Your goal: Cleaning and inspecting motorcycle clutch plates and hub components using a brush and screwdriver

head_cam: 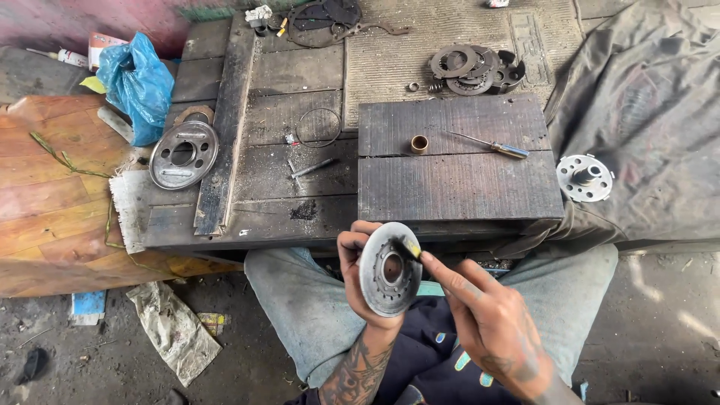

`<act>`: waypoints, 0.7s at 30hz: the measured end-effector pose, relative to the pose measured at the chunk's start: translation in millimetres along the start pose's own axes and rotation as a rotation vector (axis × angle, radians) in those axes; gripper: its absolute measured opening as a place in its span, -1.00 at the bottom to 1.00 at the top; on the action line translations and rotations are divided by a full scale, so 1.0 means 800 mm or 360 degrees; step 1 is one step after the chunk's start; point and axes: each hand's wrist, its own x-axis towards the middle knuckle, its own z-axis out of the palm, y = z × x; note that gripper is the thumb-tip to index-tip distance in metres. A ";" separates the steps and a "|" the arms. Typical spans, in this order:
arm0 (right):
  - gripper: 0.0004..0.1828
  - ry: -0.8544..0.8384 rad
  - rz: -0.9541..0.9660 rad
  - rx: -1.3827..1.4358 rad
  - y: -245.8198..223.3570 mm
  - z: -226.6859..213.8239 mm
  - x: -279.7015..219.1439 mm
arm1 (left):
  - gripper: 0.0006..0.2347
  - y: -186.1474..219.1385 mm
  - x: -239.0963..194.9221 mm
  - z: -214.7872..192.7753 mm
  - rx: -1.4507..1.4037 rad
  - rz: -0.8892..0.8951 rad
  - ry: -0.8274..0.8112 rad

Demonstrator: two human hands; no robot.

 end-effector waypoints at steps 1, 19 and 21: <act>-0.43 0.0002 -0.0003 -0.0008 -0.002 -0.001 0.004 | -0.73 0.000 0.000 -0.002 -0.0009 0.0003 -0.0002; -0.44 0.0016 -0.0064 0.0242 0.002 0.015 0.020 | -0.76 0.009 0.012 -0.006 0.0134 -0.0003 0.0024; -0.40 -0.0118 -0.0051 0.0315 0.005 0.014 0.014 | -0.77 0.016 0.017 -0.009 0.0079 0.0017 0.0068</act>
